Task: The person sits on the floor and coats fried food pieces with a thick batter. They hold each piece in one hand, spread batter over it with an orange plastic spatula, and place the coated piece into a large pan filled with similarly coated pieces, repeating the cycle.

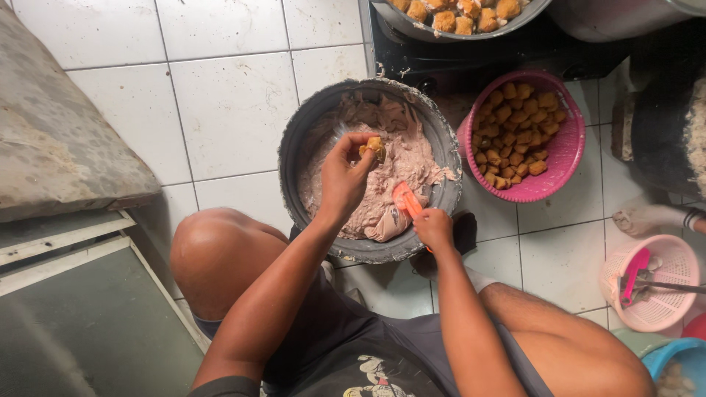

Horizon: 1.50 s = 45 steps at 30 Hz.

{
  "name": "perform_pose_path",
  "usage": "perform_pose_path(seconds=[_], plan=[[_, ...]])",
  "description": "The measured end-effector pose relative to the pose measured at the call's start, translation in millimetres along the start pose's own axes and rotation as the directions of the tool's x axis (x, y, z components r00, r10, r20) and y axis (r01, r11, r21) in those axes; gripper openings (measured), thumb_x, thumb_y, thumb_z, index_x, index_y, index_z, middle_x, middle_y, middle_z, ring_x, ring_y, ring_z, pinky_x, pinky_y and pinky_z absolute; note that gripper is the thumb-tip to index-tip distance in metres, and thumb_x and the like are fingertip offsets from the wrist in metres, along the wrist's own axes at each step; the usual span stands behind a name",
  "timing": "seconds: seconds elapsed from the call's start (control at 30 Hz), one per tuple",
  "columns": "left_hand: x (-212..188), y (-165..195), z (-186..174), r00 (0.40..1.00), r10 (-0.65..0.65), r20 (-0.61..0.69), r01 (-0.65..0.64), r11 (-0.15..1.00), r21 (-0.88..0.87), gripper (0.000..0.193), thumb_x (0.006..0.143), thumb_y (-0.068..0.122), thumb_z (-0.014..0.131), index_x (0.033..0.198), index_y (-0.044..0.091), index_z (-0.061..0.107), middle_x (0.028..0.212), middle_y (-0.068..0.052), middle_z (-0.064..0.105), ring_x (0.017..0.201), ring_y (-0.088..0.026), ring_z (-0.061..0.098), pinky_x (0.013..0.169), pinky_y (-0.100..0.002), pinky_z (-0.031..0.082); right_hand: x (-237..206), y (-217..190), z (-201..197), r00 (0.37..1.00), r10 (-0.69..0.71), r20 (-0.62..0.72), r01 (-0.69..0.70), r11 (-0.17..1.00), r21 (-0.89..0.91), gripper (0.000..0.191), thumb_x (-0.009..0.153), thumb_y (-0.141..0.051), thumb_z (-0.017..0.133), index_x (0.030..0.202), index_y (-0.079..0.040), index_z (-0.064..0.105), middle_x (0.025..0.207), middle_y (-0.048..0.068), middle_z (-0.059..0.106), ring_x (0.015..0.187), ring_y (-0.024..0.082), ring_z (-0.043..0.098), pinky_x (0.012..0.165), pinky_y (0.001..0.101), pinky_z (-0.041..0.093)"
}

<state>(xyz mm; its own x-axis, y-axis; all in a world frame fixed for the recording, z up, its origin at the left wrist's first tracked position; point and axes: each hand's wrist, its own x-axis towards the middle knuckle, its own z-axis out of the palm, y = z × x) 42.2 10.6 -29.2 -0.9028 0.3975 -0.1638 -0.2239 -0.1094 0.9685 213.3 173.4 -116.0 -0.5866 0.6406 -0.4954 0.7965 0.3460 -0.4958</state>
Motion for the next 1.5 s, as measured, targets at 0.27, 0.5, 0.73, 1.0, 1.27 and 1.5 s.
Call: perform_pose_path(seconds=[0.27, 0.5, 0.73, 1.0, 1.27, 1.5], plan=[[4, 0, 0, 0.997, -0.031, -0.067, 0.04, 0.989, 0.14, 0.014, 0.093, 0.013, 0.072, 0.101, 0.003, 0.07, 0.09, -0.002, 0.074, 0.08, -0.005, 0.065, 0.074, -0.022, 0.053, 9, -21, 31, 0.961, 0.094, 0.26, -0.253, 0.677, 0.691, 0.019, 0.098, -0.014, 0.065, 0.103, 0.003, 0.073, 0.083, 0.006, 0.069, 0.066, 0.011, 0.059, 0.052, 0.0268, 0.044], [3, -10, -1, 0.988, 0.028, -0.152, 0.006, 0.975, 0.223, 0.013, 0.089, 0.012, 0.071, 0.096, 0.003, 0.065, 0.086, -0.002, 0.068, 0.082, -0.008, 0.065, 0.074, -0.023, 0.052, -14, -26, 9, 0.969, 0.055, 0.24, -0.234, 0.512, 0.827, 0.02, 0.101, -0.026, 0.054, 0.111, -0.009, 0.052, 0.086, 0.004, 0.068, 0.065, 0.01, 0.061, 0.052, 0.0225, 0.046], [-10, -16, 16, 0.998, -0.059, -0.027, 0.065, 0.94, 0.335, 0.018, 0.086, 0.015, 0.072, 0.1, 0.004, 0.068, 0.079, -0.004, 0.071, 0.071, -0.01, 0.066, 0.066, -0.027, 0.054, -33, -66, -12, 0.943, -0.318, 0.092, -0.013, 0.244, 0.97, 0.031, 0.104, -0.033, 0.064, 0.114, -0.005, 0.057, 0.073, -0.004, 0.047, 0.052, 0.002, 0.038, 0.045, 0.0198, 0.029], [-14, -25, 23, 0.972, -0.015, 0.234, -0.06, 0.949, 0.31, 0.018, 0.095, 0.017, 0.069, 0.105, 0.001, 0.07, 0.082, -0.003, 0.073, 0.071, -0.01, 0.067, 0.066, -0.029, 0.056, -27, -72, -13, 0.961, -0.252, -0.111, 0.204, 0.38, 0.902, 0.018, 0.099, -0.017, 0.071, 0.105, -0.004, 0.06, 0.077, -0.008, 0.05, 0.058, 0.0, 0.037, 0.05, 0.019, 0.028], [-14, -36, 21, 0.864, -0.341, 0.37, 0.431, 0.881, -0.196, 0.017, 0.105, 0.023, 0.063, 0.104, 0.006, 0.063, 0.093, 0.001, 0.061, 0.082, -0.008, 0.058, 0.073, -0.026, 0.056, -23, -60, -25, 0.963, -0.268, -0.032, 0.123, 0.329, 0.936, 0.023, 0.105, -0.025, 0.064, 0.104, -0.003, 0.059, 0.07, -0.007, 0.043, 0.053, 0.003, 0.036, 0.047, 0.0227, 0.029], [3, -22, 3, 0.957, -0.263, 0.118, 0.287, 0.826, -0.485, 0.017, 0.091, 0.009, 0.07, 0.086, 0.005, 0.054, 0.109, 0.002, 0.071, 0.09, -0.012, 0.07, 0.077, -0.036, 0.065, -56, -60, -27, 0.884, -0.435, 0.173, -0.071, 0.24, 0.968, 0.055, 0.112, -0.044, 0.038, 0.099, 0.003, 0.063, 0.06, -0.003, 0.041, 0.045, 0.005, 0.031, 0.042, 0.0241, 0.025]])
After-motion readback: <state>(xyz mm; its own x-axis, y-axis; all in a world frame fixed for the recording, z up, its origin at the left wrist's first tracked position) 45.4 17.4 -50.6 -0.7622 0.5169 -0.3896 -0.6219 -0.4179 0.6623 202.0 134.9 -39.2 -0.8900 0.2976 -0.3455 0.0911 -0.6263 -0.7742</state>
